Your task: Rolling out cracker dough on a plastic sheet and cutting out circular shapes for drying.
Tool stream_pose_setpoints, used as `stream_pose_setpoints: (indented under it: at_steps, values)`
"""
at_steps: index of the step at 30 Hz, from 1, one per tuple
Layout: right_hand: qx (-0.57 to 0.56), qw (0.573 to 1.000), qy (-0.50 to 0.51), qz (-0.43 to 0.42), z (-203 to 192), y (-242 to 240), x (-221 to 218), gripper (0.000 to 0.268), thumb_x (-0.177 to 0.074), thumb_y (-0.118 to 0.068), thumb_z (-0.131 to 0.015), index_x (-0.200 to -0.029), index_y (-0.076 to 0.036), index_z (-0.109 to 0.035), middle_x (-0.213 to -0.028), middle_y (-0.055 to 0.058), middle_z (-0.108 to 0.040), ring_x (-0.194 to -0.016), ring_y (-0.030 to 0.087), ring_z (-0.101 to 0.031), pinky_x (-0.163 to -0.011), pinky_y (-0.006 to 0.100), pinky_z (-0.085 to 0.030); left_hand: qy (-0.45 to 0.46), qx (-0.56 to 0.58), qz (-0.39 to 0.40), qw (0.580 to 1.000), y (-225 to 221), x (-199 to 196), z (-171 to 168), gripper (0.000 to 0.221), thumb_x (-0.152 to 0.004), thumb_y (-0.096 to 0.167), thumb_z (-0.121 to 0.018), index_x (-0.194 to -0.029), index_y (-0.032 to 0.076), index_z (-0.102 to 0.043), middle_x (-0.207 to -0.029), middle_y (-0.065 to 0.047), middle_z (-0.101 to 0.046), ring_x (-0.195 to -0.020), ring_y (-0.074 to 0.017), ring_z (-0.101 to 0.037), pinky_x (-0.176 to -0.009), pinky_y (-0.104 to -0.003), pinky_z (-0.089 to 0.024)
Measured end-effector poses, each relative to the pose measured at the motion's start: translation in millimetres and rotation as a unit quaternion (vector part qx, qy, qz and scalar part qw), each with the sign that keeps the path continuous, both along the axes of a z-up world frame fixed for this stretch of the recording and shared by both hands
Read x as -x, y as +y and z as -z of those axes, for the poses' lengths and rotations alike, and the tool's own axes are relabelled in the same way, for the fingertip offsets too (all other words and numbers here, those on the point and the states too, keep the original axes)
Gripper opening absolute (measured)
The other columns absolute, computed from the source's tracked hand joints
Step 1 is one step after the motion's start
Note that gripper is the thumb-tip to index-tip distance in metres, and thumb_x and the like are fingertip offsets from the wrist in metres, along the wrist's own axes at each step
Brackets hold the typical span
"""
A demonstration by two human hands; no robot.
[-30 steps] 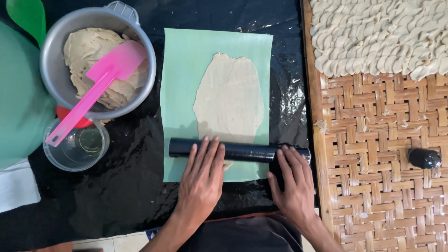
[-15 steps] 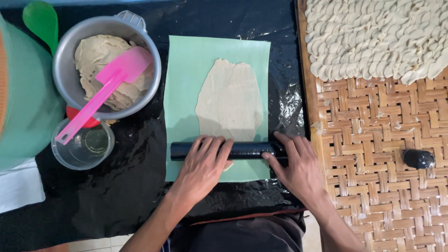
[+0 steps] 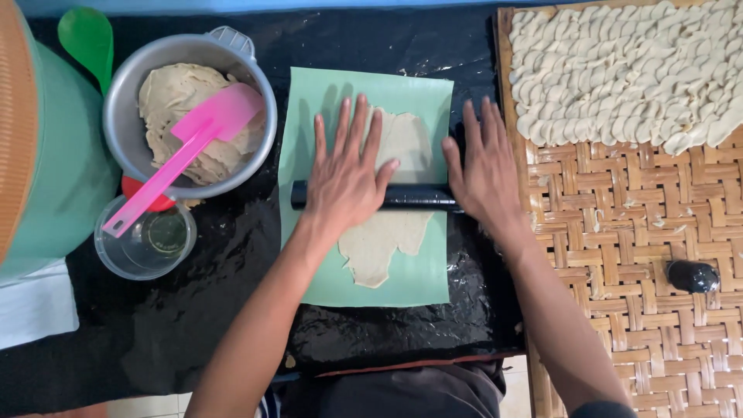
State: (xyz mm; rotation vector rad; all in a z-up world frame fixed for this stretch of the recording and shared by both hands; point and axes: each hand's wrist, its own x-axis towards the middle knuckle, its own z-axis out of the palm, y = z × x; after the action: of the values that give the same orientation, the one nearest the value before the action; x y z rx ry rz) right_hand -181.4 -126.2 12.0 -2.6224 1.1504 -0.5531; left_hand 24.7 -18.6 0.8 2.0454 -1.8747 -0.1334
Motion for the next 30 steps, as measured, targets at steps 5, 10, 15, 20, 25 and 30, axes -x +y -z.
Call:
stream_pose_setpoints:
  at_steps: [5,10,15,20,25,30]
  values:
    - [-0.050,0.999,-0.009,0.013,-6.0,0.1,-4.2,0.062,-0.112,-0.036,-0.048,-0.153,0.010,-0.041,-0.158,0.039,-0.036,-0.148,0.051,-0.034,-0.122,0.052,-0.030,-0.019,-0.016,-0.017,1.000,4.0,2.2,-4.1,0.070,-0.106,0.040,-0.043,-0.159,-0.004,-0.032,-0.169,-0.022,-0.016,-0.158,-0.0365,-0.010,-0.123,-0.065,-0.001]
    - [-0.050,0.998,0.026,-0.008,-5.1,44.3,18.1,0.062,-0.111,-0.036,-0.045,-0.155,0.008,-0.041,-0.159,0.036,-0.037,-0.150,0.048,-0.034,-0.123,0.052,-0.029,-0.043,-0.027,-0.012,0.999,49.8,27.6,1.1,0.066,-0.108,0.034,-0.043,-0.158,-0.008,-0.031,-0.168,-0.021,-0.025,-0.159,-0.0313,-0.020,-0.128,-0.059,-0.005]
    - [-0.013,0.997,0.073,0.012,-1.8,89.5,42.2,0.067,-0.109,-0.037,-0.040,-0.155,0.011,-0.037,-0.158,0.030,-0.041,-0.151,0.044,-0.036,-0.124,0.056,-0.026,0.032,-0.031,-0.010,0.999,90.3,51.7,-10.9,0.070,-0.103,0.033,-0.051,-0.155,-0.010,-0.032,-0.164,-0.024,-0.032,-0.156,-0.0327,-0.024,-0.126,-0.057,-0.013]
    - [-0.012,0.997,0.080,0.003,10.9,131.7,71.9,0.069,-0.106,-0.035,-0.044,-0.153,0.014,-0.034,-0.159,0.032,-0.039,-0.151,0.045,-0.035,-0.122,0.055,-0.026,0.052,-0.030,0.009,0.998,128.2,67.8,-13.3,0.069,-0.100,0.028,-0.055,-0.154,-0.009,-0.033,-0.162,-0.024,-0.033,-0.152,-0.0342,-0.029,-0.122,-0.057,-0.022]
    - [-0.011,0.992,0.125,0.012,17.8,173.8,94.6,0.069,-0.098,-0.032,-0.057,-0.148,0.013,-0.040,-0.158,0.028,-0.041,-0.147,0.040,-0.039,-0.120,0.055,-0.030,0.046,-0.007,0.030,0.998,166.2,77.1,-13.3,0.060,-0.101,0.015,-0.055,-0.154,-0.005,-0.037,-0.160,-0.022,-0.038,-0.150,-0.0354,-0.037,-0.122,-0.055,-0.029]
    - [-0.006,0.999,-0.007,0.034,6.5,190.4,93.4,0.057,-0.092,-0.025,-0.071,-0.140,0.000,-0.056,-0.143,0.018,-0.054,-0.134,0.038,-0.051,-0.114,0.053,-0.041,0.088,-0.024,0.026,0.995,170.1,70.4,-22.3,0.036,-0.100,0.017,-0.064,-0.131,0.000,-0.057,-0.139,-0.021,-0.051,-0.139,-0.0371,-0.048,-0.122,-0.056,-0.034]
